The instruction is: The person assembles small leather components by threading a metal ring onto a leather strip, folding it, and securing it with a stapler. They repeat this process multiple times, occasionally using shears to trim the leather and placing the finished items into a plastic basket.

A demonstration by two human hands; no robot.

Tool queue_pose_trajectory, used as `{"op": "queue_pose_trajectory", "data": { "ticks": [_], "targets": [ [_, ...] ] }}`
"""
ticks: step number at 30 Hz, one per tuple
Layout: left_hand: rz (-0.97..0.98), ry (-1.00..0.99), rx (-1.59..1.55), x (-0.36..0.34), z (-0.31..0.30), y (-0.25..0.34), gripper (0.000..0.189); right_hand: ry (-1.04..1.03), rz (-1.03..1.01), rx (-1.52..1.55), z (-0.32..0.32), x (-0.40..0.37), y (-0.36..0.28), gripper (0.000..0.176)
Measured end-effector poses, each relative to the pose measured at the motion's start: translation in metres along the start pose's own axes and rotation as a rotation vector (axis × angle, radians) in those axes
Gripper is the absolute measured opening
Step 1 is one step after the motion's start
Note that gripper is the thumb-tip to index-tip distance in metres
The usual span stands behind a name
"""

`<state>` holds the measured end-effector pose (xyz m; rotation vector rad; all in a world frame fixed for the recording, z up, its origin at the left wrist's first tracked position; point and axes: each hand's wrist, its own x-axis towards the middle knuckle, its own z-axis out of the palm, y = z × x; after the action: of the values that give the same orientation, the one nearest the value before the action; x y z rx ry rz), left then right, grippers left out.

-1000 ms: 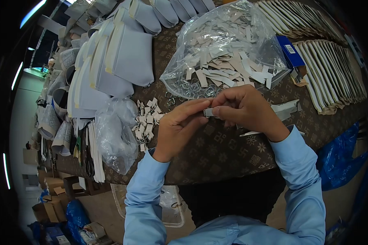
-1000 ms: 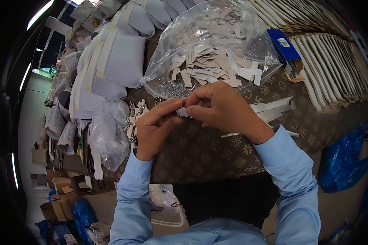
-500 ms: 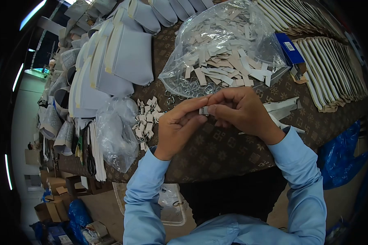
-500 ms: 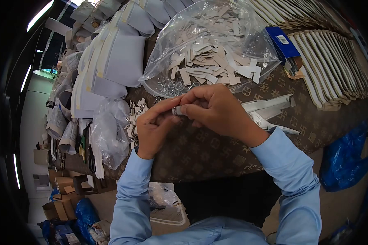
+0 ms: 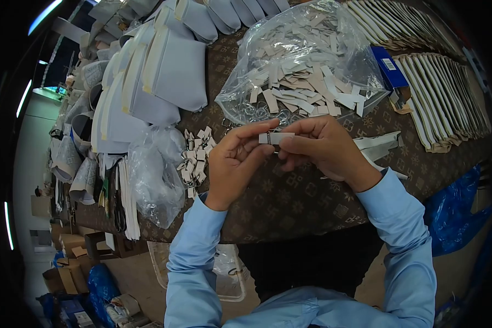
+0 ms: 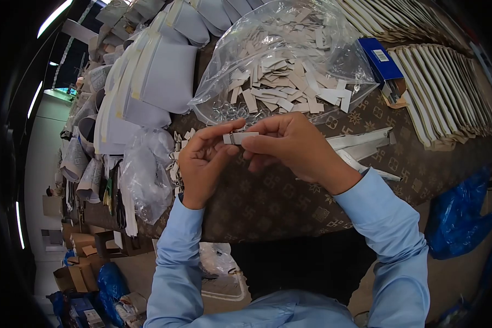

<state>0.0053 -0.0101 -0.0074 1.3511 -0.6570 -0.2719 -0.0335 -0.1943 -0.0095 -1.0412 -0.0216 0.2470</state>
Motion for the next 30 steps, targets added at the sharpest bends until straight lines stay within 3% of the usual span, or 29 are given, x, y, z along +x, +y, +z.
{"op": "queue_pose_trajectory", "data": {
  "ticks": [5, 10, 14, 17, 23, 26, 30],
  "targets": [
    [-0.020, -0.083, -0.005, -0.002, -0.005, -0.004, 0.034, -0.049, -0.017, -0.077, -0.001, -0.002, 0.000, 0.020],
    [0.115, -0.107, 0.018, -0.004, -0.004, -0.013, 0.036, -0.030, -0.102, -0.068, 0.005, -0.002, 0.005, 0.017],
    [0.111, -0.099, 0.081, -0.006, 0.001, -0.009, 0.037, -0.031, -0.160, -0.108, 0.003, -0.003, 0.008, 0.017],
    [0.119, -0.135, 0.101, -0.005, 0.000, -0.005, 0.036, -0.127, -0.129, -0.138, -0.001, -0.003, 0.005, 0.017],
    [0.047, -0.159, 0.085, -0.003, -0.005, -0.004, 0.038, -0.070, -0.077, -0.170, 0.004, -0.002, 0.006, 0.017],
    [-0.017, -0.149, -0.037, 0.001, -0.003, 0.002, 0.038, 0.009, -0.063, -0.099, 0.005, -0.004, 0.004, 0.017],
    [-0.214, -0.101, -0.308, 0.004, -0.013, -0.006, 0.038, -0.077, -0.064, -0.054, 0.004, -0.004, 0.006, 0.017]
  ]
}}
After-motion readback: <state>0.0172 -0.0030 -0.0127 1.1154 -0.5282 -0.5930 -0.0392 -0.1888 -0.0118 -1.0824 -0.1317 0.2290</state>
